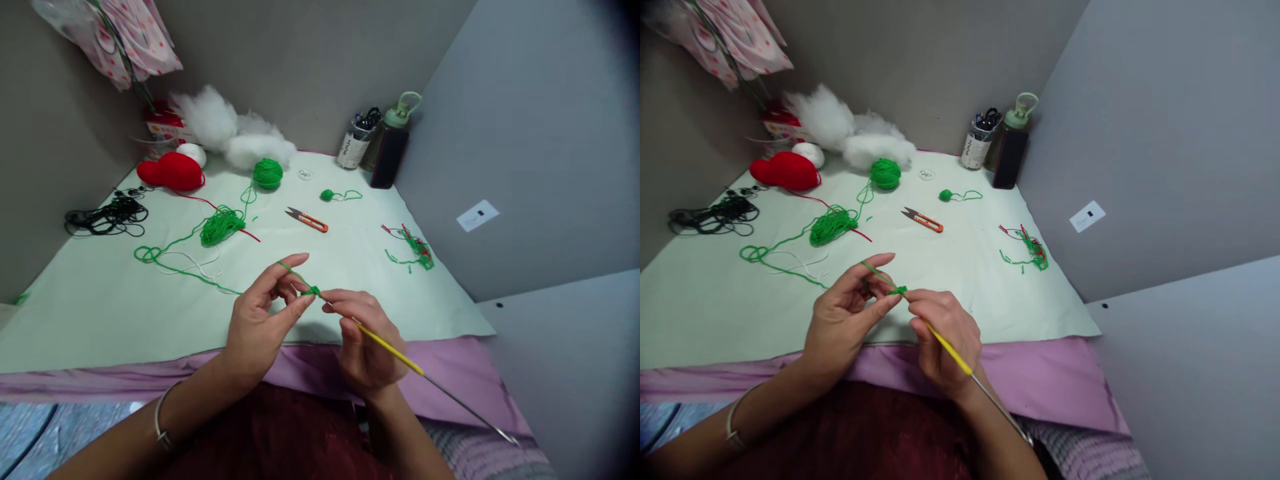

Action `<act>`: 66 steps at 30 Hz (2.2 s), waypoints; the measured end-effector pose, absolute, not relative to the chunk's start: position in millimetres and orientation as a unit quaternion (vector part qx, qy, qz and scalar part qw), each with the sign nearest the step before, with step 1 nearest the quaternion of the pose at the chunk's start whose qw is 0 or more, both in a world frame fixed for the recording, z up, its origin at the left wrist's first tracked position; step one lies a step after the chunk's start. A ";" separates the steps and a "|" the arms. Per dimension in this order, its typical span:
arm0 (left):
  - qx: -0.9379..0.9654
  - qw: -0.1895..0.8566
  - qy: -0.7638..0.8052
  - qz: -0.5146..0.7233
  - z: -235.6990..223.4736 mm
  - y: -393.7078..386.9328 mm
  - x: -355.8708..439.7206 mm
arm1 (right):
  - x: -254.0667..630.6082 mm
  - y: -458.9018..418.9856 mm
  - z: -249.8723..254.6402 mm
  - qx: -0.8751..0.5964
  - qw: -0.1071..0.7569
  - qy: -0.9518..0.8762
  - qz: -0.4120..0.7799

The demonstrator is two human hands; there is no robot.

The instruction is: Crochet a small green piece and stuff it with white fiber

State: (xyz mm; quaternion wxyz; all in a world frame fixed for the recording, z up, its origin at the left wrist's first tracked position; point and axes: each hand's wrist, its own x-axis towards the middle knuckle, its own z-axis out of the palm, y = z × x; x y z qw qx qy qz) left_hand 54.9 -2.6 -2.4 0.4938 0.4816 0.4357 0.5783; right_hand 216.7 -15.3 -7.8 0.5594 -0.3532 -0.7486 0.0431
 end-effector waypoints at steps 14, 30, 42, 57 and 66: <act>0.265 0.784 0.320 0.461 12.8 0.8 51.1 | 213.0 -18.4 -22.4 -0.379 0.538 -0.753 -0.017; 0.318 0.740 0.338 0.486 12.2 0.2 53.7 | 206.3 -12.3 -10.0 -0.400 0.614 -0.640 0.231; 0.263 0.782 0.305 0.476 14.3 6.5 52.4 | 210.4 -5.9 -6.9 -0.374 0.666 -0.539 0.354; 0.274 0.776 0.323 0.468 16.8 2.4 53.6 | 215.7 -6.5 -5.7 -0.369 0.655 -0.495 0.436; 0.368 0.687 0.369 0.506 11.1 -0.6 53.4 | 219.1 -19.6 -3.4 -0.396 0.600 -0.663 0.206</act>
